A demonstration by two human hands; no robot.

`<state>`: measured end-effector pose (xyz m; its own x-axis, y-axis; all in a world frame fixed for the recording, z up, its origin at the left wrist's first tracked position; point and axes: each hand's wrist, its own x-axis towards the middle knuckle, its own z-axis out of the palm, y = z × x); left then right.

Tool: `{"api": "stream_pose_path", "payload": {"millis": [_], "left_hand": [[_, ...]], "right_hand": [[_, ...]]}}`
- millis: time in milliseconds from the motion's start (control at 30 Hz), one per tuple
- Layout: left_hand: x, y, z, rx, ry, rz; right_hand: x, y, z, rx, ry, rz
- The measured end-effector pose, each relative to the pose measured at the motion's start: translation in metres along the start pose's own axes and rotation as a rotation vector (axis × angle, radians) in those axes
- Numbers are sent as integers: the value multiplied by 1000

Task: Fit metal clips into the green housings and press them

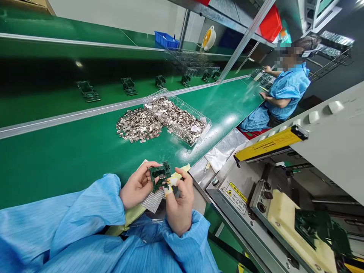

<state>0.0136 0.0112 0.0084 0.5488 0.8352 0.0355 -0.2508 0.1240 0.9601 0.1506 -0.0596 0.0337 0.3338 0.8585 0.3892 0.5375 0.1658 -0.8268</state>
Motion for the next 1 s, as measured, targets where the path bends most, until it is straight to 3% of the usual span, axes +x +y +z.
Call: {"api": "stream_pose_path", "payload": {"millis": [300, 400, 500, 567, 733, 867, 933, 1000], "left_hand": [[-4, -2, 0, 110, -41, 73], [-6, -3, 0, 165, -40, 86], [-7, -1, 0, 181, -46, 87], [-6, 2, 0, 141, -45, 64], [-3, 13, 4, 9, -16, -110], [-15, 34, 20, 61, -206, -223], [-17, 49, 28, 97, -374, -273], [-6, 65, 37, 170, -589, -285]], "right_hand": [[0, -4, 18, -88, 78, 0], [1, -2, 19, 32, 59, 155], [2, 1, 18, 315, 24, 382], [2, 2, 13, 482, 0, 452], [1, -2, -18, 484, -88, 255], [-9, -9, -47, 327, -267, 46], [-18, -11, -66, 323, -269, -24], [-31, -11, -94, 316, -176, -16]]}}
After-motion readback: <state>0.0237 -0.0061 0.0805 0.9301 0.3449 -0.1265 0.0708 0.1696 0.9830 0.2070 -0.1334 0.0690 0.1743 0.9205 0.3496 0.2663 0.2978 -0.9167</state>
